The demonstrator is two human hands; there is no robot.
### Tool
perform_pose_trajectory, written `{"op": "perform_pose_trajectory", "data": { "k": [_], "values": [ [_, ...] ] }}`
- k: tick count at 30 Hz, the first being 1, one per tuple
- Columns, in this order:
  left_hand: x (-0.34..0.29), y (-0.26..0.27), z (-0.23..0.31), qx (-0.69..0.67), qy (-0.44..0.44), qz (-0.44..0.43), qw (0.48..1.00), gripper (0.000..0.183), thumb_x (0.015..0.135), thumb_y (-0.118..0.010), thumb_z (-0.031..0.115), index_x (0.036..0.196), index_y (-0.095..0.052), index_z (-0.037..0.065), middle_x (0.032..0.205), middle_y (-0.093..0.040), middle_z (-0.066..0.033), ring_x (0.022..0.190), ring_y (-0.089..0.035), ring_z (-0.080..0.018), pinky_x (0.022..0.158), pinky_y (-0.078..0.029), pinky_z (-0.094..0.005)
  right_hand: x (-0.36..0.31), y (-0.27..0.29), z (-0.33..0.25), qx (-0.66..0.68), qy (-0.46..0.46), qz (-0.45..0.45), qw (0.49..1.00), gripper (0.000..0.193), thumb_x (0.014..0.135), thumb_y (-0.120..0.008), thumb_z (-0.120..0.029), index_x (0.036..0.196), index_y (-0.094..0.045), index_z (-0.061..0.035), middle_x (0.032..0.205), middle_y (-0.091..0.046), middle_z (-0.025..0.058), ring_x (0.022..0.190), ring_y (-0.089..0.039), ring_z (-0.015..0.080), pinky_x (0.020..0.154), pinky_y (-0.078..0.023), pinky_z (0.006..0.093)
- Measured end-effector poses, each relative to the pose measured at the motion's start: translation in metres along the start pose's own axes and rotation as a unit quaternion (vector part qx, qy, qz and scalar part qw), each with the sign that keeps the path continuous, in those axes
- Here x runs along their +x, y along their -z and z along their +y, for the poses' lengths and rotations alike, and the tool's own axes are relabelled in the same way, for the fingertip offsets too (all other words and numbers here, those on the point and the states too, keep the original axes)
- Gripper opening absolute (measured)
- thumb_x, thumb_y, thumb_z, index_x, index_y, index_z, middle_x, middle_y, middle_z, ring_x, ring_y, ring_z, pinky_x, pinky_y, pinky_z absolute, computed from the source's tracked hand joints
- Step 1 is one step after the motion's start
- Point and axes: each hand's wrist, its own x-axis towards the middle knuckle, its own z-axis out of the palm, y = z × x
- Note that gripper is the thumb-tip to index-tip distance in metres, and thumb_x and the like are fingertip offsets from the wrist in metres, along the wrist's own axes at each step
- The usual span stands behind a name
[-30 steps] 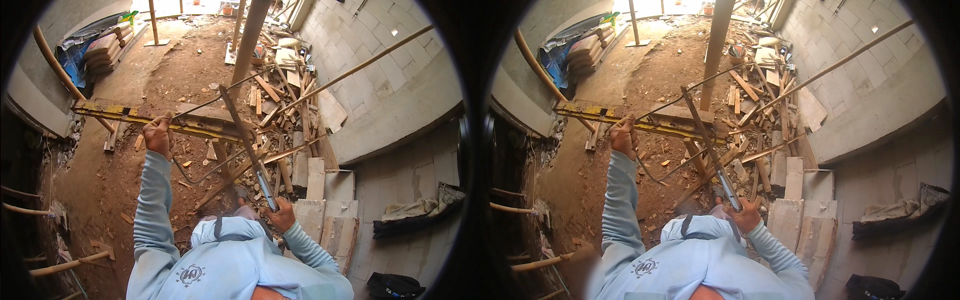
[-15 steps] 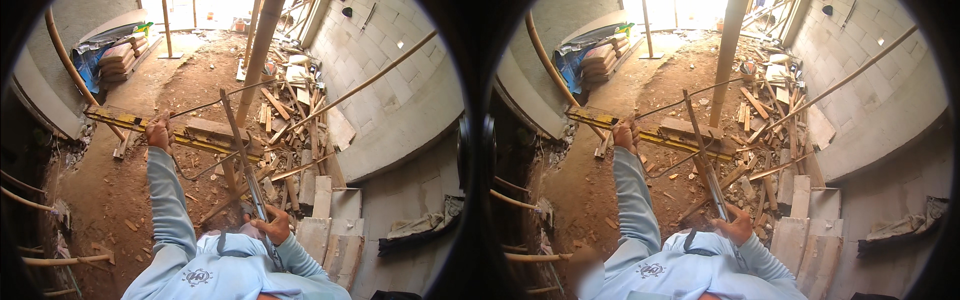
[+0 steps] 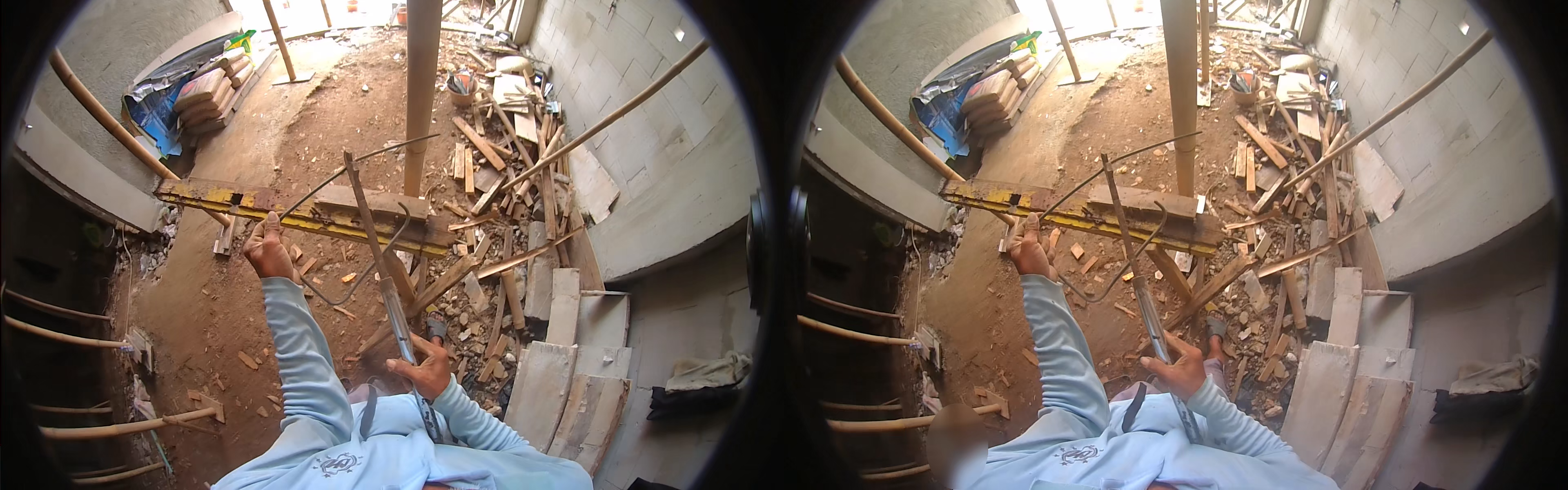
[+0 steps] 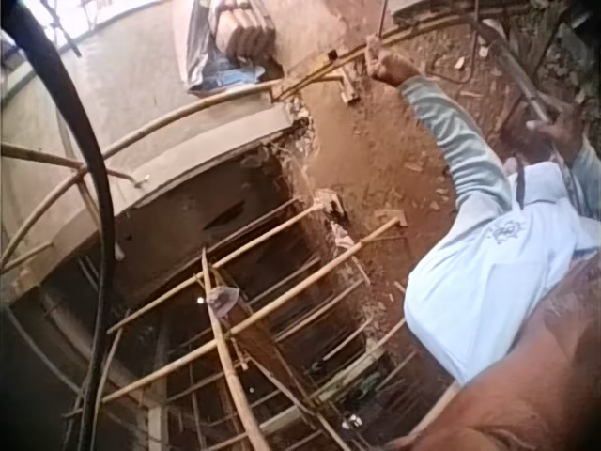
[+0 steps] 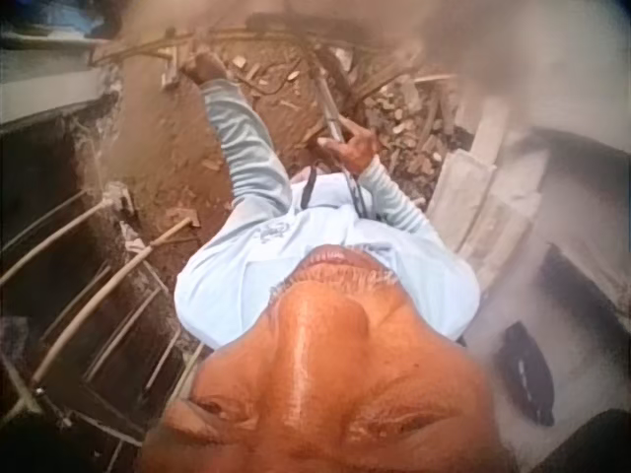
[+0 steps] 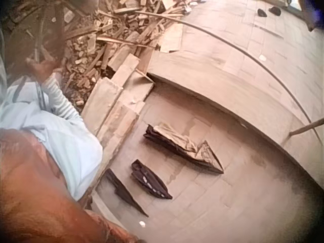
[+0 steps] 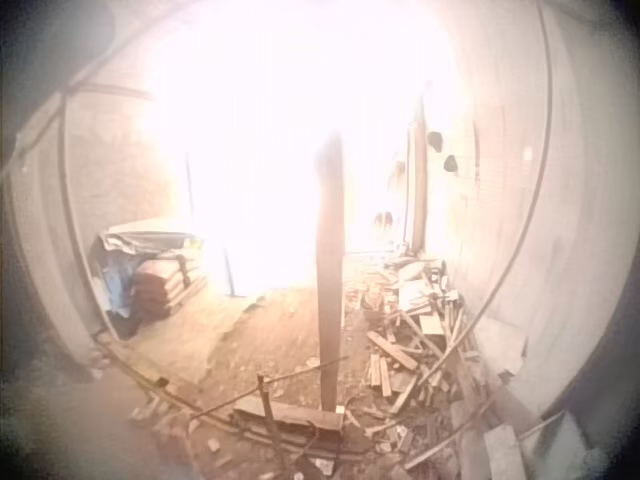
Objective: The person bends a metal rod into a U-shape using a hammer and a wooden block as a fulcrum. They repeatedly strike the rod to shape it and adjust its position on the block.
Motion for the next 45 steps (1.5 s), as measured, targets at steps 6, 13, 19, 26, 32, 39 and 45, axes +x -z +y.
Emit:
{"op": "perform_pose_trajectory", "data": {
  "k": [6,13,19,26,32,39,45],
  "values": [
    [-0.014,-0.008,-0.014,0.024,-0.014,0.063,0.998,0.023,0.096,-0.062,0.02,0.086,-0.06,0.0,0.05,-0.033,0.0082,0.037,-0.022,-0.0017,0.034,-0.013,-0.0229,0.006,-0.013,0.016,0.022,-0.023,0.001,1.0,0.063,0.078,-0.08,-0.02,0.13,-0.054,0.0056,0.087,-0.063,0.0015,0.078,-0.056,0.0069,0.068,-0.048,0.0218],
    [-0.014,-0.005,-0.011,-0.01,-0.021,0.12,0.992,0.027,0.096,-0.063,0.023,0.08,-0.057,0.001,0.049,-0.032,0.0072,0.037,-0.024,-0.0027,0.035,-0.012,-0.0253,0.013,-0.021,0.018,-0.003,0.002,-0.004,1.0,0.057,0.079,-0.078,-0.021,0.128,-0.058,0.001,0.077,-0.062,0.0005,0.071,-0.057,0.0076,0.066,-0.05,0.0244],
    [-0.018,0.0,0.02,-0.06,-0.02,0.077,0.995,0.03,0.096,-0.063,0.023,0.074,-0.054,0.005,0.047,-0.031,0.0069,0.035,-0.022,-0.0039,0.035,-0.013,-0.0257,0.01,-0.009,0.005,-0.139,0.12,0.024,0.983,0.054,0.079,-0.077,-0.021,0.125,-0.059,0.0017,0.082,-0.066,0.0052,0.073,-0.061,0.0119,0.065,-0.051,0.0282],
    [-0.019,0.064,0.044,-0.062,-0.069,0.012,0.996,0.022,0.095,-0.064,0.019,0.083,-0.062,0.0,0.045,-0.034,0.0068,0.033,-0.026,-0.0033,0.029,-0.015,-0.0254,-0.011,0.05,-0.006,-0.251,0.194,0.076,0.945,0.032,0.076,-0.077,-0.018,0.098,-0.062,-0.0006,0.064,-0.056,0.0081,0.057,-0.057,0.0181,0.054,-0.047,0.0339],
    [-0.018,0.118,0.042,-0.162,0.106,-0.054,0.98,0.022,0.095,-0.064,0.022,0.093,-0.065,0.0,0.051,-0.028,0.0098,0.037,-0.02,-0.0034,0.032,-0.018,-0.0225,0.038,0.057,0.005,-0.238,0.289,0.268,0.888,0.031,0.078,-0.081,-0.022,0.09,-0.059,-0.0044,0.059,-0.05,0.0064,0.053,-0.054,0.0195,0.051,-0.043,0.0354],
    [-0.064,0.146,-0.023,-0.234,0.486,-0.174,0.824,0.018,0.098,-0.056,0.019,0.101,-0.064,0.002,0.056,-0.03,0.0087,0.041,-0.026,-0.0037,0.033,-0.022,-0.0202,0.101,0.045,-0.07,-0.128,0.308,0.24,0.912,0.025,0.084,-0.077,-0.02,0.088,-0.059,-0.0034,0.061,-0.055,0.0001,0.053,-0.056,0.0111,0.05,-0.046,0.0276],
    [-0.118,0.175,-0.123,-0.281,0.614,-0.35,0.649,0.026,0.096,-0.059,0.022,0.115,-0.06,0.004,0.073,-0.048,0.0023,0.055,-0.042,-0.006,0.037,-0.029,-0.0196,0.092,0.02,-0.081,-0.06,0.359,0.156,0.918,0.02,0.083,-0.075,-0.01,0.075,-0.058,-0.0019,0.063,-0.064,0.0065,0.049,-0.059,0.0104,0.044,-0.047,0.0261]
  ]
}}
